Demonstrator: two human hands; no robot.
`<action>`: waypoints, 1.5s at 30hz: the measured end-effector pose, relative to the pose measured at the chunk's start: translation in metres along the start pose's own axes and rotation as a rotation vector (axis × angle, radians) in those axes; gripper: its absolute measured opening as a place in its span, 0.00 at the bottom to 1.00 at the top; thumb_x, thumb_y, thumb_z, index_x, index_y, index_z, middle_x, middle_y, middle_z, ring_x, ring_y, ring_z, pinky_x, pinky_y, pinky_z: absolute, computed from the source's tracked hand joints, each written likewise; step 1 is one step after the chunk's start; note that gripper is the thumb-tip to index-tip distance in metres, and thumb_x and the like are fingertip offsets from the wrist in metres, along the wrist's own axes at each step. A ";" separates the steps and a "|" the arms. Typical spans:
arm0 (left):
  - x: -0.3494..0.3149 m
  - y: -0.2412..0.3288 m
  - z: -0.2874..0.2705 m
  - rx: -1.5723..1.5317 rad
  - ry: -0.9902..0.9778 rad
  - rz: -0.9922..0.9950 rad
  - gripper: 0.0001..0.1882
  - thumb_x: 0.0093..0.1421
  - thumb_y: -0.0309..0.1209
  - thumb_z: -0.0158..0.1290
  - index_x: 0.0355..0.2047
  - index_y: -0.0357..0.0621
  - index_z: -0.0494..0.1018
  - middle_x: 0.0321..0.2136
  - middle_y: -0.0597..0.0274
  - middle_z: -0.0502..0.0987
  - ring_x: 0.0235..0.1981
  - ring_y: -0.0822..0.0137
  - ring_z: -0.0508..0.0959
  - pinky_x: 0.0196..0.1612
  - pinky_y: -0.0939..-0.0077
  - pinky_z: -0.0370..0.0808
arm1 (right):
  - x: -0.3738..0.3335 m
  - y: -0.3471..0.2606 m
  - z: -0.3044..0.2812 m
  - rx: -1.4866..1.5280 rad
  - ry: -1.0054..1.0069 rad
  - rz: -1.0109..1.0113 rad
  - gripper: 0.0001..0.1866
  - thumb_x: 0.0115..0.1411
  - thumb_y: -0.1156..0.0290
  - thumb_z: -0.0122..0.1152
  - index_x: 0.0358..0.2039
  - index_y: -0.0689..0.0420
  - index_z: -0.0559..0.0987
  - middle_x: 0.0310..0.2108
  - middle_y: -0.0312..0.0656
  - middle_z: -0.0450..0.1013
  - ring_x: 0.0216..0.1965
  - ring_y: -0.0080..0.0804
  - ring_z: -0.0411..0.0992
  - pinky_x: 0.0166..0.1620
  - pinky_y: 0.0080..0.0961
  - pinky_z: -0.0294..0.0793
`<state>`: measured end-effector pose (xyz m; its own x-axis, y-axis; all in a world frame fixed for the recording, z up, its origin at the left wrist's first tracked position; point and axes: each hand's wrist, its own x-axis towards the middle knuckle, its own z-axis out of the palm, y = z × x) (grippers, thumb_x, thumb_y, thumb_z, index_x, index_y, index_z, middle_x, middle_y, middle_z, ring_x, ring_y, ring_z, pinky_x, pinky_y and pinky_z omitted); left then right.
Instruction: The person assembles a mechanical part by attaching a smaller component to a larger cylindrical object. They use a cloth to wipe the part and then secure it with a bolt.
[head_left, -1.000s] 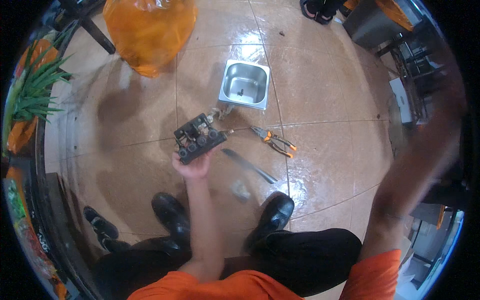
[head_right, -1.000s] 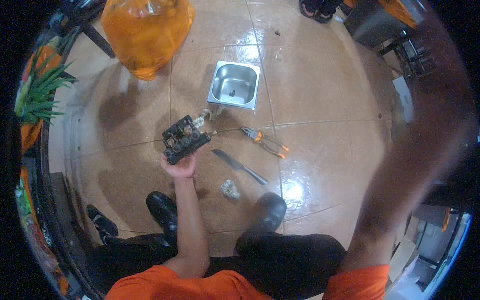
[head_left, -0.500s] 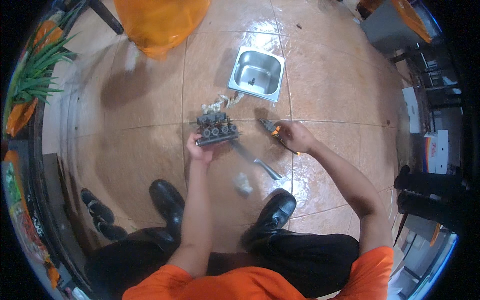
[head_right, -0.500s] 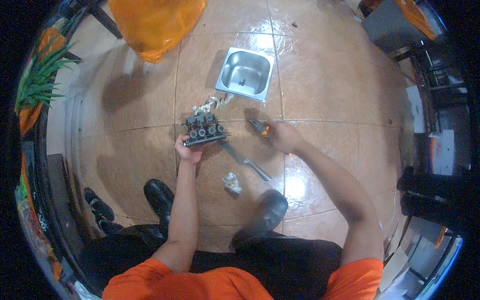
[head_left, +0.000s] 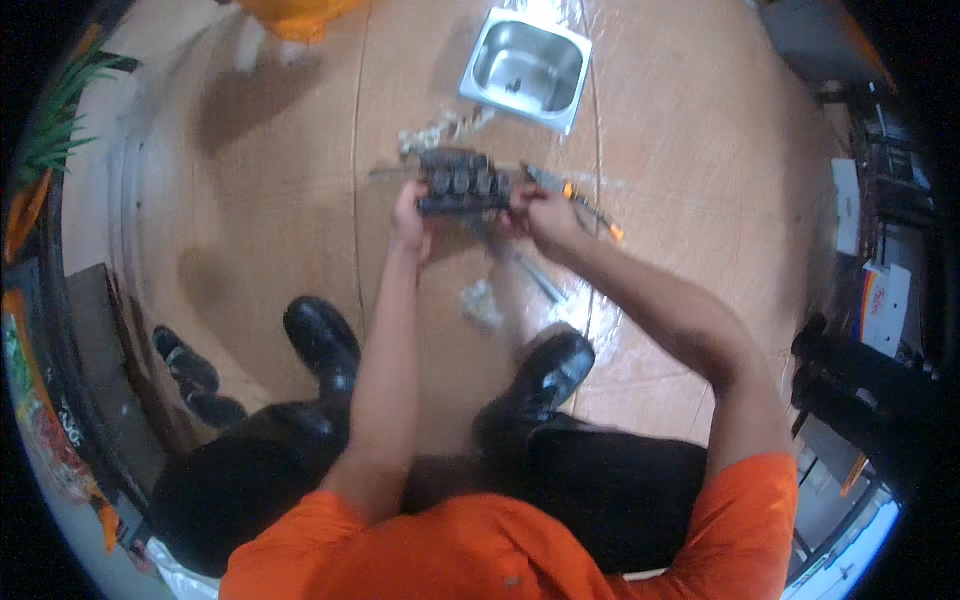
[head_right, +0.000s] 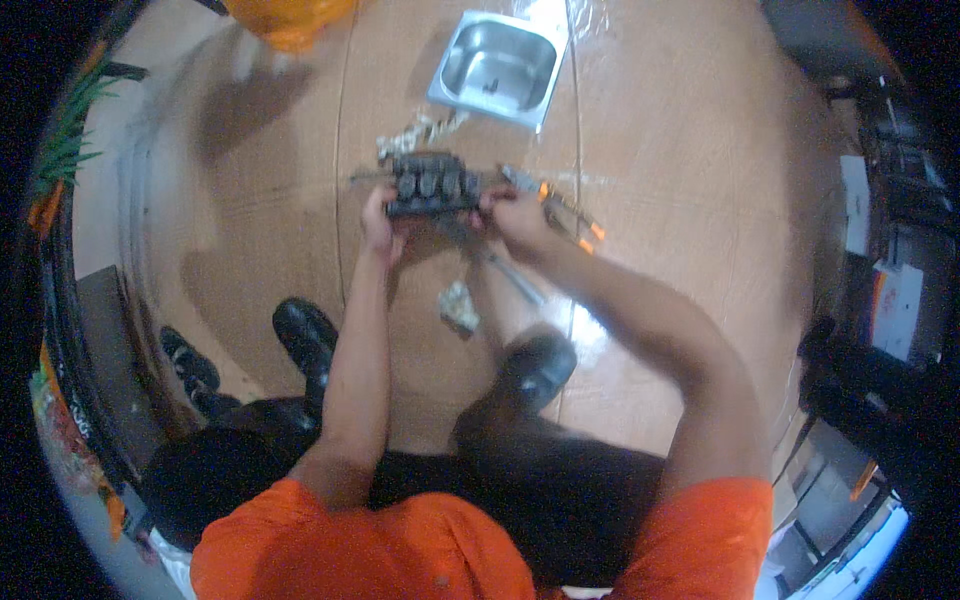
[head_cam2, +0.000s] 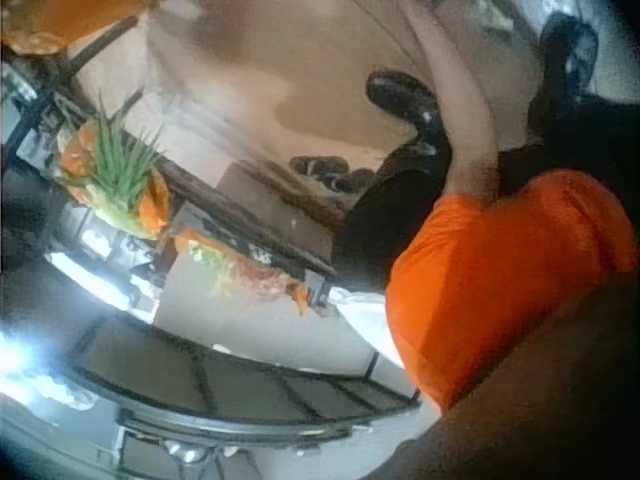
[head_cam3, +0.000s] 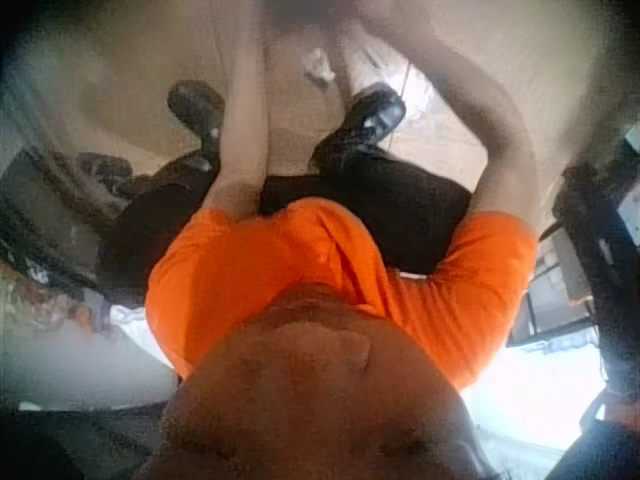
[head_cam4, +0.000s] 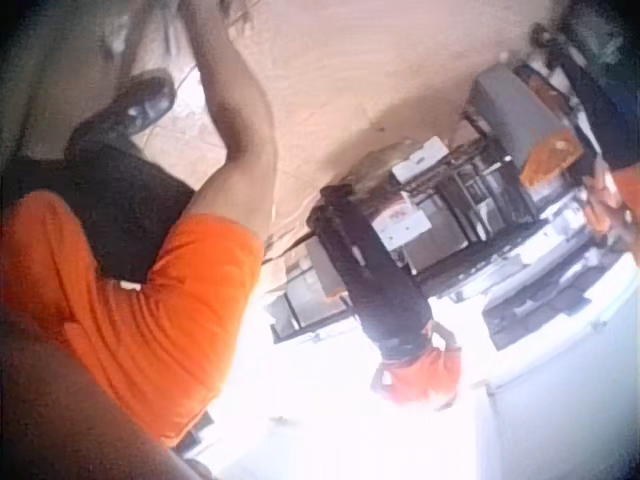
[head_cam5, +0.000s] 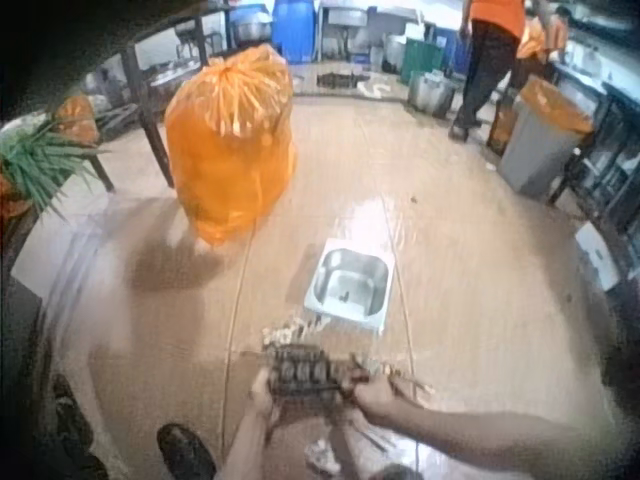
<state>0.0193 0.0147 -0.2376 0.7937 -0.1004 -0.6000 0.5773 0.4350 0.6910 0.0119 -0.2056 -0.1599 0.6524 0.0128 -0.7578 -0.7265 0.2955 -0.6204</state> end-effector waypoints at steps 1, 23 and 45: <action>0.023 0.002 -0.028 0.253 0.028 0.079 0.23 0.58 0.41 0.39 0.41 0.35 0.74 0.39 0.51 0.78 0.42 0.56 0.78 0.44 0.56 0.74 | 0.004 -0.007 0.014 -0.074 0.026 -0.013 0.09 0.63 0.80 0.54 0.44 0.68 0.72 0.35 0.47 0.74 0.31 0.33 0.75 0.33 0.26 0.78; -0.098 0.247 0.112 -0.979 -0.569 0.286 0.40 0.61 0.50 0.50 0.70 0.55 0.50 0.72 0.49 0.40 0.71 0.40 0.37 0.69 0.34 0.33 | -0.132 -0.209 -0.025 0.636 -0.797 0.182 0.50 0.58 0.27 0.36 0.70 0.53 0.54 0.66 0.59 0.56 0.66 0.60 0.55 0.63 0.65 0.51; -0.288 0.593 0.095 0.634 0.409 -0.980 0.27 0.67 0.48 0.43 0.59 0.43 0.67 0.48 0.55 0.76 0.47 0.61 0.76 0.51 0.61 0.71 | -0.380 -0.493 -0.076 0.091 0.747 0.482 0.25 0.64 0.56 0.44 0.54 0.60 0.68 0.47 0.51 0.72 0.43 0.45 0.74 0.44 0.49 0.74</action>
<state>0.1509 0.2168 0.3834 -0.0784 0.1967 -0.9773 0.9754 -0.1875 -0.1160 0.1055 -0.4292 0.4189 -0.0533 -0.4611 -0.8858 -0.8446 0.4940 -0.2063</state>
